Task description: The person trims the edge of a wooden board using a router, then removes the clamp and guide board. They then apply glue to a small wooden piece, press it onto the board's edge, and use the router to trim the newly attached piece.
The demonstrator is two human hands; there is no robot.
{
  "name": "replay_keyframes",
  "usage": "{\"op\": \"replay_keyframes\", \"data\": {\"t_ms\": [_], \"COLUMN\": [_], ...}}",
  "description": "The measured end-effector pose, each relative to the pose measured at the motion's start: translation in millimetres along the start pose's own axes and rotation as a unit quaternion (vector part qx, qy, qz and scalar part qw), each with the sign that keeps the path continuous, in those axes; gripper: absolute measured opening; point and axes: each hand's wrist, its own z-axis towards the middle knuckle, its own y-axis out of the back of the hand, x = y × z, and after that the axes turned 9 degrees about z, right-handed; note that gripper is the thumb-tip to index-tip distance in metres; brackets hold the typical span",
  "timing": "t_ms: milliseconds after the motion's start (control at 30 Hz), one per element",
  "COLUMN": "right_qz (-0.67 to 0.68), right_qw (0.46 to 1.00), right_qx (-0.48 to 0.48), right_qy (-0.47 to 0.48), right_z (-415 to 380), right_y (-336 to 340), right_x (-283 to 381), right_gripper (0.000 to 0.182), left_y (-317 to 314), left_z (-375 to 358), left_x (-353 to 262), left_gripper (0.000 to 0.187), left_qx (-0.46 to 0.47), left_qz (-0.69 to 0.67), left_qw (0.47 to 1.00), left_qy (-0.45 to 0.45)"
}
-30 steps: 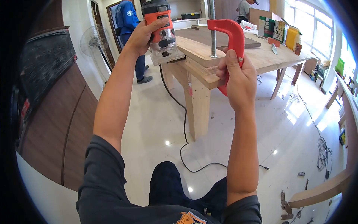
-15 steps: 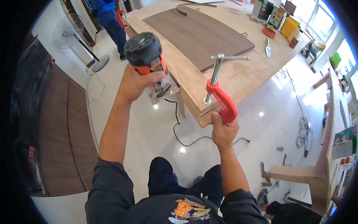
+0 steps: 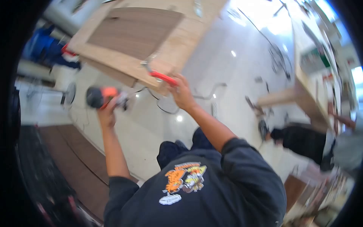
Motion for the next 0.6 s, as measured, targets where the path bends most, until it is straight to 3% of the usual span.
{"op": "replay_keyframes", "data": {"t_ms": [67, 100, 133, 167, 267, 333, 367, 400, 500, 567, 600], "right_qz": [-0.064, -0.054, -0.038, -0.034, 0.017, 0.053, 0.072, 0.078, 0.17, 0.151, 0.143], "right_qw": [0.995, 0.991, 0.986, 0.964, 0.853, 0.86, 0.83, 0.841, 0.761, 0.796, 0.774], "right_qx": [-0.054, -0.035, -0.014, 0.034, 0.203, 0.248, 0.263, 0.28, 0.346, 0.39, 0.425], "right_qy": [-0.055, -0.113, -0.159, -0.262, -0.481, -0.444, -0.486, -0.456, -0.522, -0.438, -0.447], "right_z": [-38, -76, -110, -144, -192, -204, -185, -170, -127, -118, -107], "right_y": [11, 21, 22, 25, 50, 63, 69, 76, 90, 96, 100], "right_x": [22, 23, 21, 23, 52, 74, 98, 114, 167, 192, 203], "right_gripper": [0.04, 0.041, 0.042, 0.039, 0.031, 0.03, 0.031, 0.033, 0.046, 0.052, 0.058], "left_y": [7, 35, 49, 53, 31, 15, 5, -6, -47, -66, -77], "left_z": [-49, -68, -87, -106, -145, -169, -173, -175, -173, -171, -171], "left_x": [-16, 7, 17, 23, 16, 14, 14, 8, -31, -47, -55], "left_gripper": [0.053, 0.073, 0.069, 0.062, 0.048, 0.043, 0.038, 0.04, 0.06, 0.071, 0.074], "left_qx": [-0.044, -0.001, 0.011, -0.022, -0.054, -0.056, -0.054, -0.03, 0.019, 0.076, 0.082], "left_qz": [-0.092, -0.055, -0.068, -0.06, -0.083, -0.113, -0.12, -0.14, -0.224, -0.253, -0.247], "left_qw": [0.995, 0.998, 0.997, 0.997, 0.987, 0.977, 0.978, 0.978, 0.965, 0.96, 0.962], "left_qy": [0.003, -0.004, 0.016, 0.032, 0.128, 0.17, 0.164, 0.153, 0.133, 0.095, 0.083]}}
